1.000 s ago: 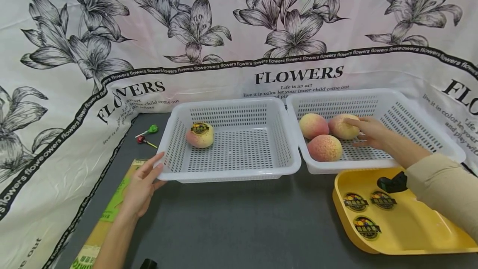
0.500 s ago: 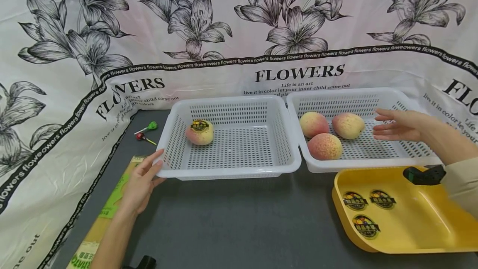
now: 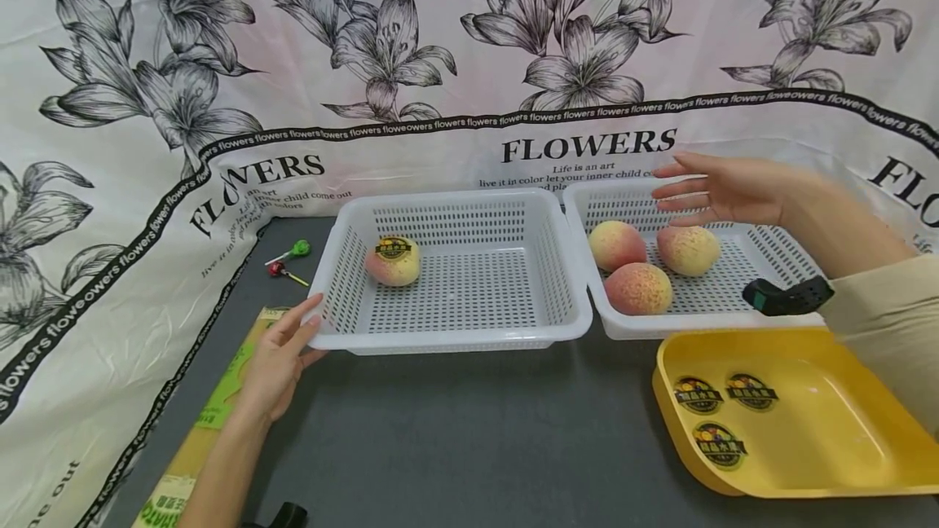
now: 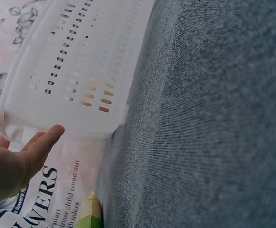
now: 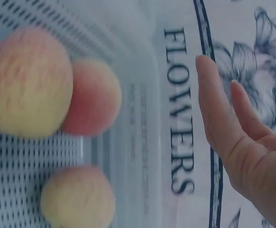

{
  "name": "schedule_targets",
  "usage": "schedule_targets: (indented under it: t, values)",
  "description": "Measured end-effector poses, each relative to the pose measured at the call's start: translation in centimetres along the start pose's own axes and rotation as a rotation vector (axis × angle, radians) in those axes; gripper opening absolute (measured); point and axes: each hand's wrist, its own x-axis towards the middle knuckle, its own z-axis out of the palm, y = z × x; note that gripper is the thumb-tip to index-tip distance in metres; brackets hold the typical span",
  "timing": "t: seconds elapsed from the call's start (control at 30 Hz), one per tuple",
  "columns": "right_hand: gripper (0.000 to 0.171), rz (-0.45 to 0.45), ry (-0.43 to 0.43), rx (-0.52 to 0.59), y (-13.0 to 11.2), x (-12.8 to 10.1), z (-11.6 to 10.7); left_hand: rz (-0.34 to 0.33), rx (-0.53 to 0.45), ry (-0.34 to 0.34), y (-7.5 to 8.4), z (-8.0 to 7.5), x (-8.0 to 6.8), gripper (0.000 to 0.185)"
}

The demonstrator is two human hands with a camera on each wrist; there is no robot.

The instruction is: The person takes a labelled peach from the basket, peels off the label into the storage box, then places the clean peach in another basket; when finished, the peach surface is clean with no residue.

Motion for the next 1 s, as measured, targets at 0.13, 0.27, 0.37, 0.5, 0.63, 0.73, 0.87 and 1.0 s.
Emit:
schedule_targets:
  t: [0.13, 0.27, 0.37, 0.5, 0.63, 0.73, 0.87, 1.0]
  values:
    - [0.057, -0.019, 0.028, -0.044, -1.1, 2.8, 3.9, 0.008, -0.008, -0.001, -0.2, 0.0, 0.0, 0.054]
    - [0.065, -0.046, -0.04, 0.018, -1.8, 5.9, 7.6, 0.025, -0.024, -0.003, -0.3, -0.1, 0.0, 0.055]
    - [0.065, -0.053, -0.086, 0.077, -2.0, 8.4, 10.2, 0.029, -0.039, 0.002, -0.4, -0.1, 0.0, 0.055]
    - [0.059, -0.076, -0.108, 0.129, -1.5, 11.8, 13.3, 0.026, -0.046, 0.005, -0.5, -0.1, 0.0, 0.055]
    - [0.053, -0.082, -0.119, 0.138, -0.6, 14.8, 16.4, 0.026, -0.043, 0.0, -0.5, -0.1, 0.0, 0.054]
    - [0.053, -0.068, -0.12, 0.098, -0.2, 16.6, 18.6, 0.031, -0.035, -0.008, -0.5, -0.2, 0.0, 0.054]
    - [0.058, -0.068, -0.097, 0.042, -0.1, 18.5, 21.0, 0.038, -0.035, -0.014, -0.6, -0.3, 0.2, 0.053]
    - [0.063, -0.072, -0.065, -0.017, -0.1, 20.0, 22.9, 0.038, -0.037, -0.01, -0.6, -0.4, 0.3, 0.052]
